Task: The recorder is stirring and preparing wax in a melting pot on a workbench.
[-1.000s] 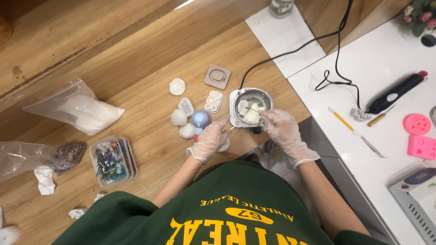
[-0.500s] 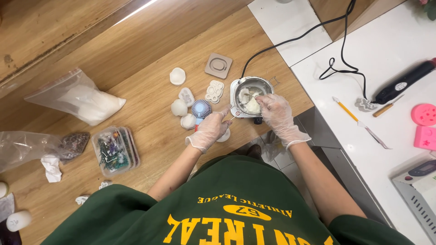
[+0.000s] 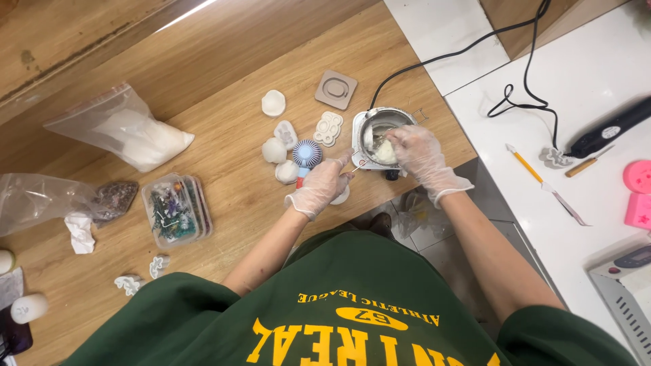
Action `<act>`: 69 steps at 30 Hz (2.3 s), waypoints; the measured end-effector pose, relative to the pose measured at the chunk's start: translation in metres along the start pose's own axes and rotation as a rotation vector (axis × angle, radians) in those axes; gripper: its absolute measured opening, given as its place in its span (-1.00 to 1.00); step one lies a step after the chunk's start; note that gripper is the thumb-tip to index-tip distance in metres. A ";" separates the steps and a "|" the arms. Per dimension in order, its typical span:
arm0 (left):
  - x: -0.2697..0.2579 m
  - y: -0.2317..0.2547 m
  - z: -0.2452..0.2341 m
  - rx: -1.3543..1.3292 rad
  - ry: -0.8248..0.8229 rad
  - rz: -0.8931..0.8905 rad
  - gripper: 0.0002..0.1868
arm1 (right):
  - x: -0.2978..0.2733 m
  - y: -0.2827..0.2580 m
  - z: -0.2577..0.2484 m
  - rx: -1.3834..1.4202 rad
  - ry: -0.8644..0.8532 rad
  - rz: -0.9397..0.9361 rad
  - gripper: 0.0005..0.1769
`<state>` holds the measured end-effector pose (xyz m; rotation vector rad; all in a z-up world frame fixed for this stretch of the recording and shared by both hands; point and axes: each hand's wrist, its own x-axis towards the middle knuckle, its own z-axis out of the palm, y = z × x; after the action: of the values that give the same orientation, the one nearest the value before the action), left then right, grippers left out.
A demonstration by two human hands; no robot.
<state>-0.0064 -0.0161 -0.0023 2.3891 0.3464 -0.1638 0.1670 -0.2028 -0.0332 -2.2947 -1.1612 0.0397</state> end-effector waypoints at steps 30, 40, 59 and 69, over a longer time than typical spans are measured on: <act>0.004 -0.011 0.002 -0.003 0.020 0.034 -0.38 | 0.012 -0.016 -0.055 0.051 0.119 0.262 -0.79; 0.002 -0.016 0.010 -0.002 0.091 0.099 -0.38 | -0.005 -0.022 -0.040 0.231 0.144 0.391 -0.80; 0.002 -0.009 0.004 -0.003 0.039 -0.005 -0.38 | -0.006 -0.041 -0.040 0.309 0.172 0.586 -0.74; 0.006 -0.012 0.009 0.055 0.003 -0.021 -0.36 | -0.007 -0.049 -0.047 0.267 0.208 0.496 -0.77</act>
<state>-0.0042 -0.0127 -0.0178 2.4410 0.3724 -0.1820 0.1391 -0.2075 0.0291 -2.2252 -0.4361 0.1303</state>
